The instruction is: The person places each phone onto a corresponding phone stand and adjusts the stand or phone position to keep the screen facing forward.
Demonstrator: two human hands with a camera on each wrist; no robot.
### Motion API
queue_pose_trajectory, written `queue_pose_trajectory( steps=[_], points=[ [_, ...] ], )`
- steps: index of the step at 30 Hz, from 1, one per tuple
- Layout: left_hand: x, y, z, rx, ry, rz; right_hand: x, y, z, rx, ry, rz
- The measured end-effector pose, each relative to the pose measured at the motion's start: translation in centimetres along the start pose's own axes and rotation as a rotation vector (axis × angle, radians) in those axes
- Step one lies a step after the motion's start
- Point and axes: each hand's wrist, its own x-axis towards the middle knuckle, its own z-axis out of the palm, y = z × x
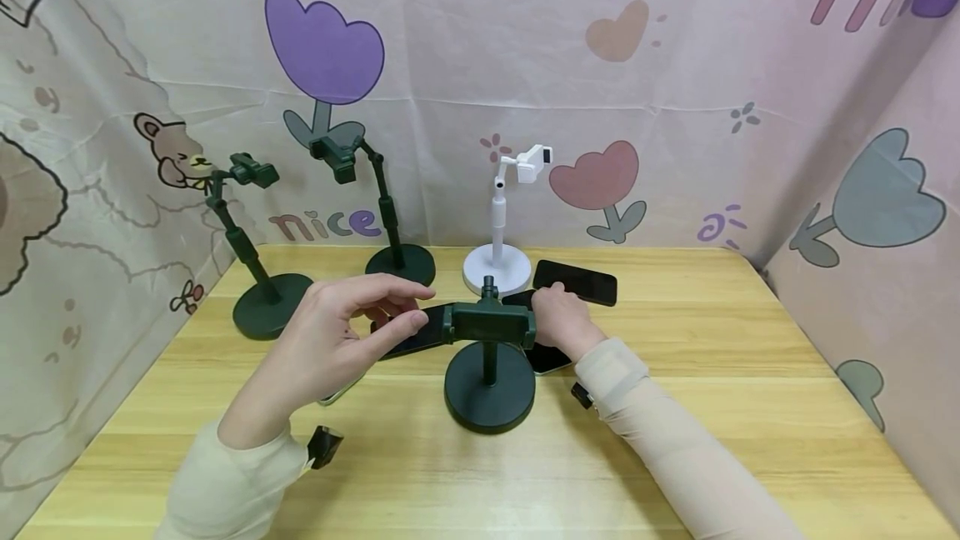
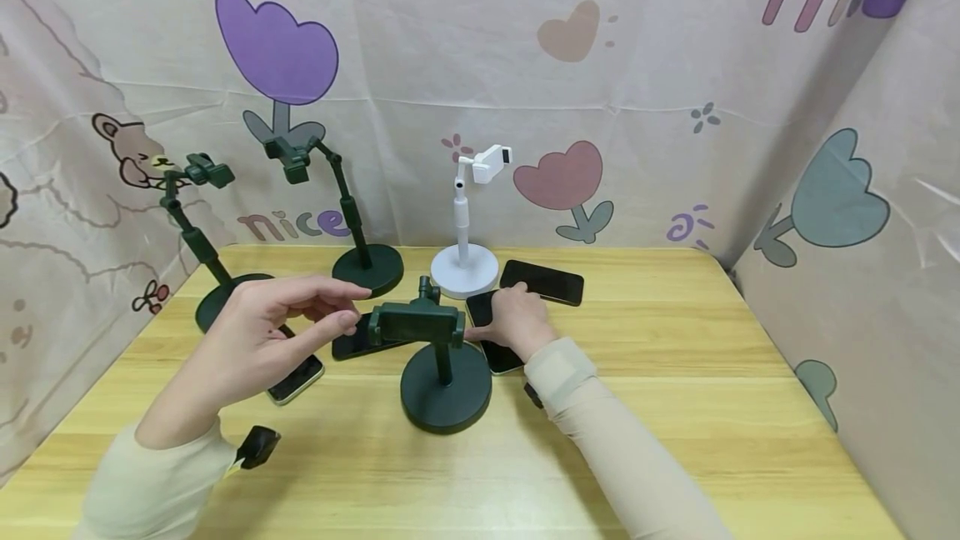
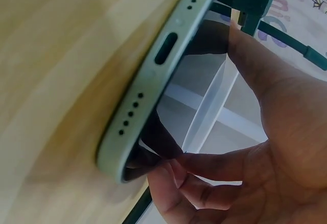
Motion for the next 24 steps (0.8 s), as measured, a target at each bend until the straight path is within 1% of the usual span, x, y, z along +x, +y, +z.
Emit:
queue_pose_trajectory(
  steps=[5,11,15,24],
  points=[
    [0.0,0.2,0.1,-0.030,-0.015,-0.010,0.0,0.0,0.0,-0.003,0.002,-0.006],
    [0.1,0.3,0.6,-0.076,-0.039,0.027,0.0,0.0,-0.1,0.004,0.000,0.006],
    [0.1,0.3,0.8,-0.079,-0.036,0.036,0.0,0.1,0.0,0.028,0.015,0.013],
    [0.1,0.5,1.3,-0.130,-0.040,0.065,0.0,0.5,0.4,0.054,0.040,0.015]
  ],
)
